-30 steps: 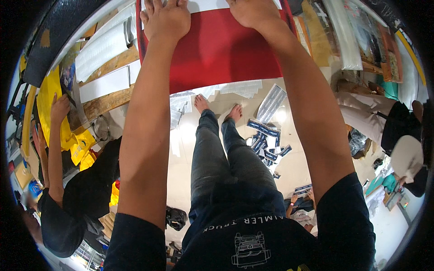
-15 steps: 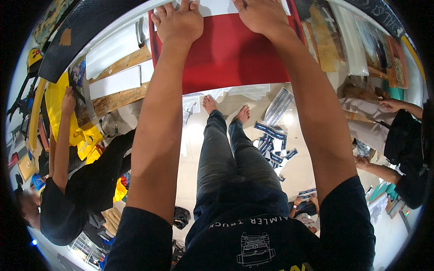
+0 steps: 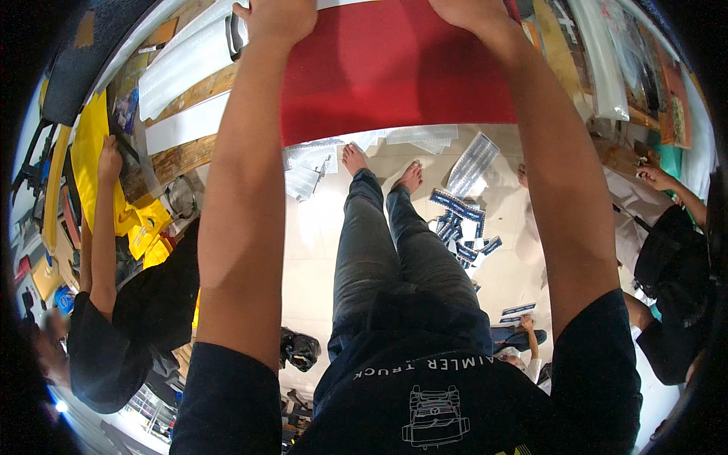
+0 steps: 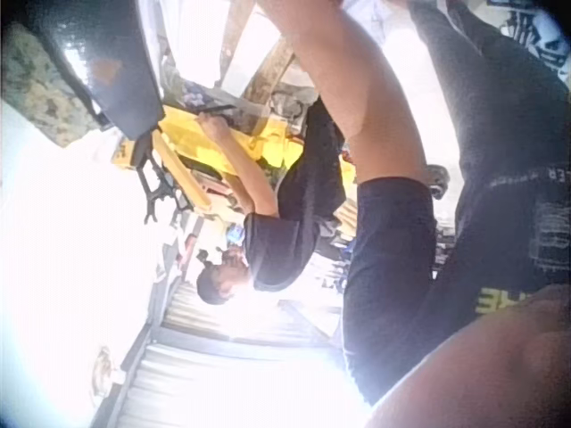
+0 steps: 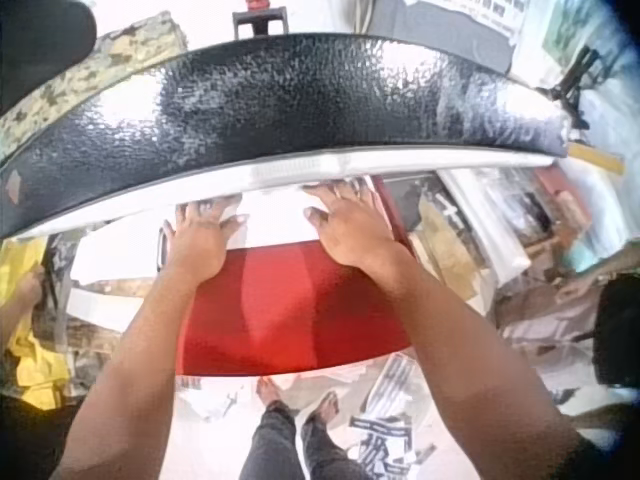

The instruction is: The person positions vinyl graphics onto a red panel and applies heat using a manual press.

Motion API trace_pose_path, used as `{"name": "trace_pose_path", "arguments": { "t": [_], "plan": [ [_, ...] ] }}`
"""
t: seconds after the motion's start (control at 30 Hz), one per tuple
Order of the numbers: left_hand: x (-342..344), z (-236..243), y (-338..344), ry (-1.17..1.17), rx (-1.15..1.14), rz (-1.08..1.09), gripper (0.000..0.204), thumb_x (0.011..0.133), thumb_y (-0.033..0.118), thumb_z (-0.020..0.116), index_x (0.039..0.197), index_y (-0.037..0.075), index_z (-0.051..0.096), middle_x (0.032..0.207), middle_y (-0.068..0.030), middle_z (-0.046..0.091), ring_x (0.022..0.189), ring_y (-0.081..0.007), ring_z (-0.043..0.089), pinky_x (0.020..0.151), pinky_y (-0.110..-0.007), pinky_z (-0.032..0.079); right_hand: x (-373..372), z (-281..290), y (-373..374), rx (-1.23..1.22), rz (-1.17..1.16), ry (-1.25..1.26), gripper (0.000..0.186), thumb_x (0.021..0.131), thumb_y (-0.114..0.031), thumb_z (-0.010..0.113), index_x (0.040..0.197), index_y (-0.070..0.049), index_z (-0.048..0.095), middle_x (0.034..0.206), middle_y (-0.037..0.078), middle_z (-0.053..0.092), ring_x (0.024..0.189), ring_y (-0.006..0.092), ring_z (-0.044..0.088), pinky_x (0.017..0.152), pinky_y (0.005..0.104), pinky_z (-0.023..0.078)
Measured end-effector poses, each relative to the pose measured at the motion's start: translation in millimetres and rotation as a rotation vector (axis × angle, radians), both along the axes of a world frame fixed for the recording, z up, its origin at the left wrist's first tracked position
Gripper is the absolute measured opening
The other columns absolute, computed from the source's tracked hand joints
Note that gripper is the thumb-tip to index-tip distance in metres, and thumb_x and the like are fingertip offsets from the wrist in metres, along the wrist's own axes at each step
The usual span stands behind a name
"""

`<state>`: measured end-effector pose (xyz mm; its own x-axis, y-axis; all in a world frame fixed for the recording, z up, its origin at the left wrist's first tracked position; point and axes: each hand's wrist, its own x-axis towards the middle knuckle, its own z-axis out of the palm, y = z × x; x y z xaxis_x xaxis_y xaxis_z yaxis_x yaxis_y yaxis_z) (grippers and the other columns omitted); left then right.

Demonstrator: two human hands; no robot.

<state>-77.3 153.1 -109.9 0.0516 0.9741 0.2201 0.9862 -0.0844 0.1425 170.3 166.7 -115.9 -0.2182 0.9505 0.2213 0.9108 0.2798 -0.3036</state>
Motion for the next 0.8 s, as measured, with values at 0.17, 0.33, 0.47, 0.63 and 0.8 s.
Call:
{"name": "trace_pose_path", "arguments": {
  "t": [0.17,0.33,0.47,0.63,0.8],
  "plan": [
    [-52.5,-18.4,24.9,-0.239,0.175,-0.212,0.051,0.092,0.040,0.073,0.127,0.003,0.070,0.125,-0.0288,0.067,0.124,-0.0433,0.059,0.109,-0.045,0.044,6.6,9.5,1.1,0.015,-0.074,-0.085,0.043,0.105,-0.041,0.052,0.141,-0.018,0.061,0.145,0.027,0.055,0.140,0.0511,0.043,0.117,0.0604,0.032],
    [-71.7,-2.9,30.0,-0.655,-0.242,-0.017,0.044,0.095,0.038,0.074,0.120,0.002,0.073,0.116,-0.0210,0.074,0.106,-0.0293,0.069,0.097,-0.041,0.053,60.4,-31.2,44.2,0.022,-0.018,-0.009,0.037,0.102,-0.032,0.061,0.128,-0.007,0.069,0.133,0.027,0.065,0.128,0.0422,0.058,0.112,0.0488,0.042],
    [-117.1,-18.3,55.7,-0.426,-0.175,-0.155,0.037,0.093,0.034,0.077,0.123,0.012,0.076,0.113,-0.0167,0.074,0.098,-0.0238,0.070,0.093,-0.044,0.056,93.1,-18.0,44.9,0.017,0.268,0.233,0.031,0.098,-0.024,0.067,0.121,-0.004,0.073,0.127,0.022,0.070,0.123,0.0349,0.064,0.106,0.0440,0.047],
    [-145.2,-26.9,80.4,-0.350,-0.148,-0.531,0.030,0.099,0.028,0.068,0.128,0.022,0.075,0.144,-0.0061,0.065,0.138,-0.0247,0.057,0.118,-0.046,0.041,100.8,-29.0,66.1,0.128,0.261,0.146,0.039,0.096,-0.026,0.069,0.128,-0.004,0.069,0.135,0.022,0.066,0.129,0.0364,0.059,0.109,0.0463,0.044],
    [-125.6,-11.7,72.2,-0.294,-0.059,-0.555,0.030,0.096,0.020,0.072,0.125,0.013,0.075,0.134,-0.0068,0.070,0.132,-0.0195,0.061,0.118,-0.039,0.043,116.2,-18.8,60.3,0.256,0.269,0.022,0.045,0.095,-0.029,0.069,0.132,-0.002,0.065,0.139,0.023,0.063,0.131,0.0380,0.056,0.113,0.0467,0.042]
  ]
}}
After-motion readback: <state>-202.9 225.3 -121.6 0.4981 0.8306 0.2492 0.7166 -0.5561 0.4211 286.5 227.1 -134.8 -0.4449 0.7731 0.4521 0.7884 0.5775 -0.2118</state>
